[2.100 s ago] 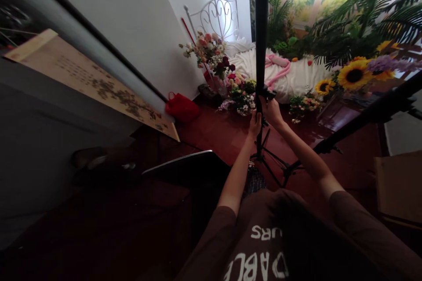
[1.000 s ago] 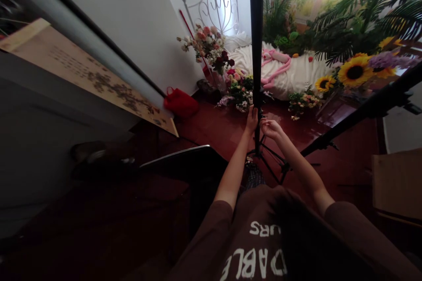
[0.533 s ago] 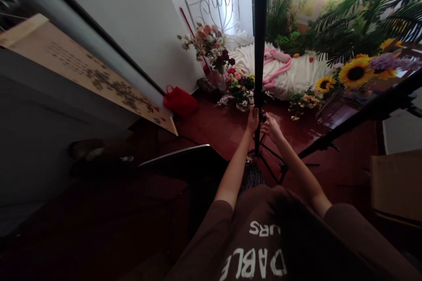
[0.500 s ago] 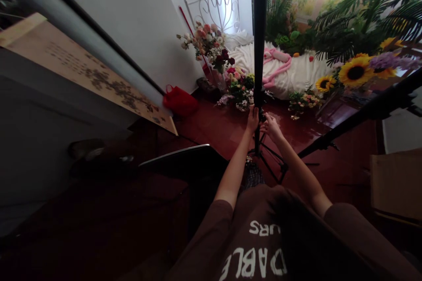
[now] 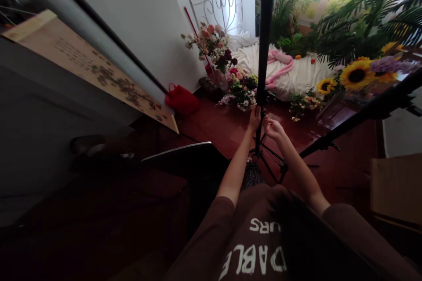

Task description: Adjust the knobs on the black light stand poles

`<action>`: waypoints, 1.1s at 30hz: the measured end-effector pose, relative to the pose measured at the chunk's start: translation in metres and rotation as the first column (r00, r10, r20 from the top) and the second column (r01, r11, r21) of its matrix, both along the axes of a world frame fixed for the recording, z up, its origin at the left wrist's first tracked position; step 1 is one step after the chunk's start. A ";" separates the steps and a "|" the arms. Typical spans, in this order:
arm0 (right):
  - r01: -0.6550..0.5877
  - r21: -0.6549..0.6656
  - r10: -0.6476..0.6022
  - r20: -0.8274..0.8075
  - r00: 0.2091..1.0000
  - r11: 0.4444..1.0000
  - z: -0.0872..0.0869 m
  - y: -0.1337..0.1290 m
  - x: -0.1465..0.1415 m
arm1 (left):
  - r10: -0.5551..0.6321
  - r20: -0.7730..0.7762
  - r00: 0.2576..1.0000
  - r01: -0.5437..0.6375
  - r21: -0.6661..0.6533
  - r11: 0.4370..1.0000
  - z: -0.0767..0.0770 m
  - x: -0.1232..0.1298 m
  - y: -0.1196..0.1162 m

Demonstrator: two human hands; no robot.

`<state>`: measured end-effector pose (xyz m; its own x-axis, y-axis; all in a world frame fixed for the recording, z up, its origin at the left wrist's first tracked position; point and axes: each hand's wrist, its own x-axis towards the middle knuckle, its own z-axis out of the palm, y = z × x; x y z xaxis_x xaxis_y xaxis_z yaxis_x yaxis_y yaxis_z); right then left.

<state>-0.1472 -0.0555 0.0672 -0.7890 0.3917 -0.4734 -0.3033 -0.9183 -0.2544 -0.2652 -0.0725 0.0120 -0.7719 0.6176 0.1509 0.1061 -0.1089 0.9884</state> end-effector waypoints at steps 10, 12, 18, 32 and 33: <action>0.056 0.455 -0.273 0.428 0.862 0.889 -0.062 -0.025 0.157 | 0.087 -0.009 0.996 -0.086 0.016 0.996 0.005 0.021 -0.006; 0.111 0.474 -0.363 0.483 0.797 0.873 -0.076 -0.028 0.200 | 0.198 -0.009 0.980 -0.198 -0.002 0.980 -0.002 0.036 -0.010; 0.318 0.478 -0.557 0.527 0.642 0.818 -0.080 -0.034 0.281 | 0.287 0.006 0.958 -0.280 -0.201 0.939 -0.041 0.102 -0.021; 0.123 0.664 -0.495 0.408 0.767 0.738 -0.013 0.013 0.288 | -0.612 -0.381 0.693 0.659 -0.009 0.752 -0.011 0.254 0.045; 0.104 0.682 -0.497 0.410 0.765 0.724 -0.013 0.015 0.290 | -0.603 -0.395 0.693 0.648 -0.023 0.761 -0.012 0.255 0.047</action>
